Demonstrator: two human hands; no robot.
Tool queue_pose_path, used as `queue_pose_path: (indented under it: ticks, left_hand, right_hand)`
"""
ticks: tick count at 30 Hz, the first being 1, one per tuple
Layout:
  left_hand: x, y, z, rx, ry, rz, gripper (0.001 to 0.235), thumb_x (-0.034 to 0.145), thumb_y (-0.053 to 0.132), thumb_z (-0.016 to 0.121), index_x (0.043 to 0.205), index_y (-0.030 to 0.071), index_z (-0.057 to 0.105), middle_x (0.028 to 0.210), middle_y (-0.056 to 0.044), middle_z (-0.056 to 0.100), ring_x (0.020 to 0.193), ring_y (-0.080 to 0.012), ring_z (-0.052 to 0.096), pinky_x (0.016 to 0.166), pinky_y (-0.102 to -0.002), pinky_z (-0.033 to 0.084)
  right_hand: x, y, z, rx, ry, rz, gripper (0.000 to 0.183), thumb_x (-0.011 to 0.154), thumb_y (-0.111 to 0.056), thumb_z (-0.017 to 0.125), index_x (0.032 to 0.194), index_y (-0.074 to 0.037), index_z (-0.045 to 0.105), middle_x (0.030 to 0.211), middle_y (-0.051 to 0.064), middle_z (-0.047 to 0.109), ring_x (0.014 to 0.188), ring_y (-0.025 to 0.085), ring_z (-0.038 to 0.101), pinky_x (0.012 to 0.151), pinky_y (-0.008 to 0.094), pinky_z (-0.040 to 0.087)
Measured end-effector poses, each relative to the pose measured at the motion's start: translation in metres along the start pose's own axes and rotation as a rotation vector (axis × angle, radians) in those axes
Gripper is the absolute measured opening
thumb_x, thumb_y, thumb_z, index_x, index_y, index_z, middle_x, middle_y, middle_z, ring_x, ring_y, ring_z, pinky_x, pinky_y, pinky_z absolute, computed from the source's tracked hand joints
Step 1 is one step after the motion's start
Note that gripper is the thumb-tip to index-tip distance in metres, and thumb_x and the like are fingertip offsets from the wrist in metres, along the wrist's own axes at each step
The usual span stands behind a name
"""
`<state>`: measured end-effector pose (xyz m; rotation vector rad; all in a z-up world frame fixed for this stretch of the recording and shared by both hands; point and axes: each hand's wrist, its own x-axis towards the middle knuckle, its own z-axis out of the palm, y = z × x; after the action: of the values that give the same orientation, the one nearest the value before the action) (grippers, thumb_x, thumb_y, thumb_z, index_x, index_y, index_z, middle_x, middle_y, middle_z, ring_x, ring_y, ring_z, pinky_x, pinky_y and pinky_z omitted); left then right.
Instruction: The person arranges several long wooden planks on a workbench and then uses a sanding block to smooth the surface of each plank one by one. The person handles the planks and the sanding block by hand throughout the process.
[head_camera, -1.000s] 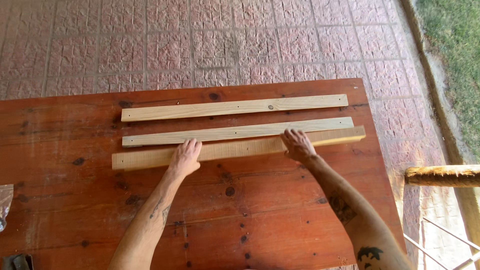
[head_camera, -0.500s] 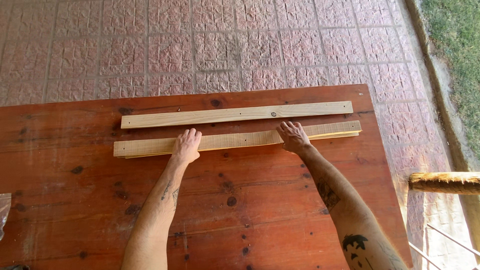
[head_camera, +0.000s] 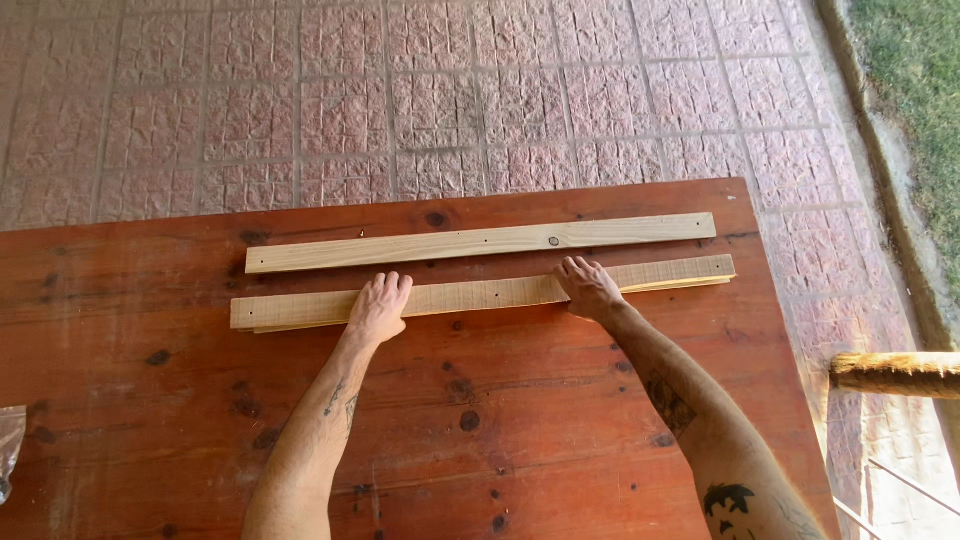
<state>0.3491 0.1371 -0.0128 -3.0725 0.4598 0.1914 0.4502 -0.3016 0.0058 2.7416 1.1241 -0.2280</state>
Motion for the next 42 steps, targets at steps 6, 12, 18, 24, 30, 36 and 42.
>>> queue_pose_path:
  ticks: [6,12,18,24,30,36,42]
  left_hand:
    - [0.023,-0.016,-0.041,-0.013,-0.003,0.028,0.074,0.060,0.015,0.078,0.128,0.010,0.050,0.104,-0.012,0.059,0.103,-0.0353,0.063,0.087,-0.047,0.055]
    - [0.072,-0.041,-0.043,0.018,0.097,-0.041,0.070,0.060,0.019,0.080,0.122,0.012,0.050,0.104,-0.010,0.058,0.104,-0.0318,0.063,0.088,-0.046,0.052]
    - [0.096,-0.050,-0.027,0.032,0.034,-0.080,0.066,0.064,0.018,0.079,0.124,0.011,0.053,0.107,-0.011,0.062,0.108,-0.0306,0.063,0.096,-0.045,0.050]
    - [0.095,-0.045,-0.027,-0.005,-0.050,-0.101,0.063,0.065,0.015,0.075,0.125,0.009,0.056,0.109,-0.011,0.062,0.110,-0.0306,0.063,0.095,-0.044,0.051]
    - [0.098,-0.048,-0.028,-0.024,-0.100,-0.091,0.072,0.061,0.015,0.077,0.128,0.011,0.051,0.114,-0.010,0.061,0.114,-0.0306,0.063,0.099,-0.044,0.050]
    - [0.103,-0.053,-0.010,-0.058,-0.095,-0.114,0.073,0.062,0.011,0.077,0.129,0.009,0.047,0.112,-0.012,0.064,0.112,-0.0327,0.066,0.097,-0.045,0.052]
    - [0.039,-0.028,-0.026,-0.084,-0.051,-0.092,0.081,0.060,0.014,0.083,0.132,0.006,0.049,0.111,-0.015,0.066,0.108,-0.0331,0.067,0.092,-0.046,0.055]
  right_hand:
    - [0.027,0.022,-0.031,-0.015,0.049,0.002,0.061,0.059,-0.028,0.075,0.114,-0.011,0.056,0.109,0.009,0.056,0.107,0.029,0.060,0.085,0.045,0.055]
    - [0.066,0.046,-0.035,-0.085,0.036,0.077,0.062,0.062,-0.029,0.072,0.119,-0.016,0.053,0.112,0.005,0.057,0.110,0.024,0.060,0.089,0.041,0.052]
    - [0.087,0.054,-0.015,-0.059,0.035,0.100,0.066,0.060,-0.026,0.078,0.121,-0.017,0.054,0.112,0.004,0.061,0.110,0.024,0.062,0.090,0.041,0.052]
    - [0.091,0.058,-0.004,-0.029,0.020,0.083,0.075,0.059,-0.029,0.082,0.128,-0.018,0.053,0.113,0.004,0.062,0.111,0.024,0.063,0.092,0.041,0.054]
    - [0.091,0.060,-0.011,-0.014,0.019,0.090,0.075,0.061,-0.019,0.079,0.132,-0.017,0.054,0.114,0.006,0.066,0.105,0.027,0.070,0.093,0.040,0.053]
    - [0.097,0.059,0.020,-0.067,0.045,0.159,0.062,0.065,-0.008,0.072,0.125,-0.016,0.057,0.111,0.004,0.067,0.102,0.025,0.071,0.091,0.038,0.051]
    - [0.045,0.031,-0.004,-0.030,-0.038,0.126,0.081,0.060,-0.030,0.090,0.131,-0.019,0.052,0.120,0.002,0.062,0.115,0.024,0.063,0.094,0.040,0.052]
